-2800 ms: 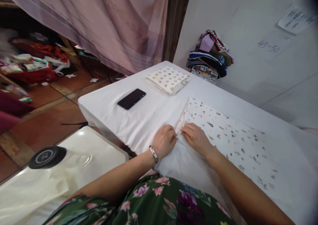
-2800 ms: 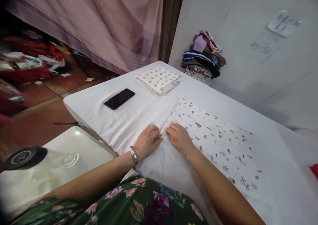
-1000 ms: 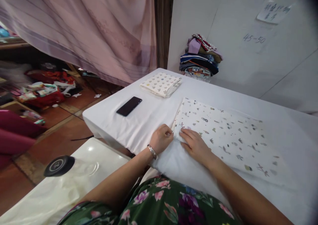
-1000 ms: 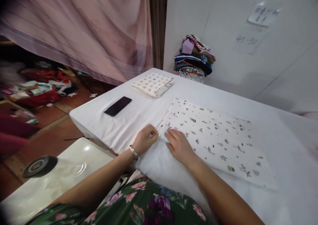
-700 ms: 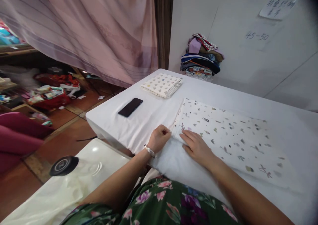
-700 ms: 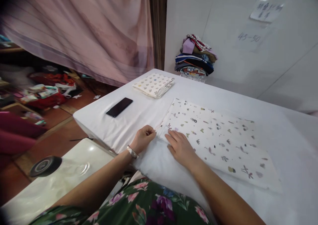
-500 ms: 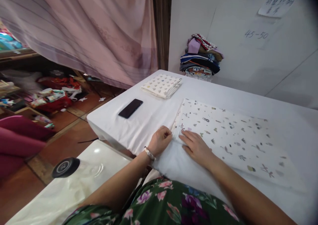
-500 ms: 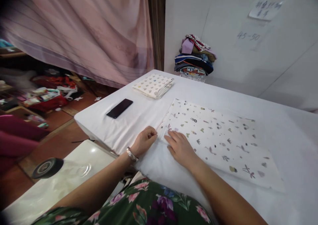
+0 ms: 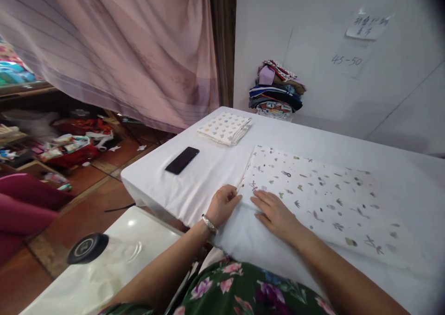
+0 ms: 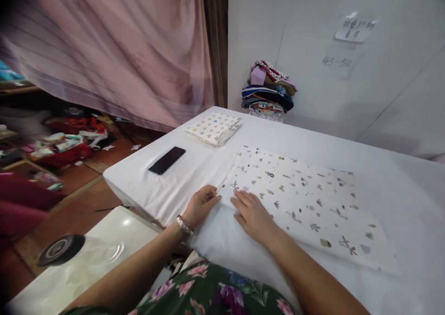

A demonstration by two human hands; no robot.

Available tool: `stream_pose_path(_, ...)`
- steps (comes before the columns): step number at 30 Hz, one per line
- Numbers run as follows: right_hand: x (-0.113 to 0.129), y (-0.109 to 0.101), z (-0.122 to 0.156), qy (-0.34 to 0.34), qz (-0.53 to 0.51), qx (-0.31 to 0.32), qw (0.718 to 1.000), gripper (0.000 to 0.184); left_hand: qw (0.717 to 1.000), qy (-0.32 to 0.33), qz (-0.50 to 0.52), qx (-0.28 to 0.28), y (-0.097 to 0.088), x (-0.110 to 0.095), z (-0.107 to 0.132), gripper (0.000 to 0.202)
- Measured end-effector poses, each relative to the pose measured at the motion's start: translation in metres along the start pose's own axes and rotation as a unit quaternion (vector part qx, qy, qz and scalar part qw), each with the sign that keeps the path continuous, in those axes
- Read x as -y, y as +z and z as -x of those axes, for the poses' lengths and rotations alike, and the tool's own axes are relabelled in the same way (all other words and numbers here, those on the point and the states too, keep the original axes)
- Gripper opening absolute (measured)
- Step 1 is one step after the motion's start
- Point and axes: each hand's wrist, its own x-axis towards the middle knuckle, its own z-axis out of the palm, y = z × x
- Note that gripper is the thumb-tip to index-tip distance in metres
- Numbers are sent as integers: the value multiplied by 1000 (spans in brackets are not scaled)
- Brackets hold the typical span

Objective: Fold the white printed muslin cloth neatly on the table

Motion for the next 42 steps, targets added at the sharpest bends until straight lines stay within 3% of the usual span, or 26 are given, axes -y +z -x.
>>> stream_pose_path(5, 1, -1, 0, 4, -4, 3, 1000, 41, 997, -67, -32, -11, 1, -4, -1, 13)
stream_pose_path(11, 3, -2, -1, 5, -1, 5, 1000, 40, 997, -65, -37, -16, 0, -9, -2, 7)
stream_pose_path(15, 2, 0, 0, 8, -1, 1, 1000, 40, 998, -31, -57, -18, 4, -9, -3, 40)
stream_pose_path(20, 2, -2, -1, 0, -3, 11, 1000, 41, 995, -50, -88, 4, 4, -10, -5, 47)
stream_pose_path(24, 3, -3, -2, 4, 1, 6, 1000, 41, 991, -81, -99, 28, 3, -14, -14, 43)
stream_pose_path(29, 5, -1, -2, 14, 12, 17, 1000, 42, 991, -85, -106, 8, 11, -19, -27, 47)
stream_pose_path(36, 6, -3, -1, 10, 15, 26, 1000, 41, 995, -98, -23, -3, 18, -15, -26, 33)
stream_pose_path(42, 5, 0, -1, 4, 14, 7, 1000, 41, 987, -105, -111, 56, 14, -15, -37, 38)
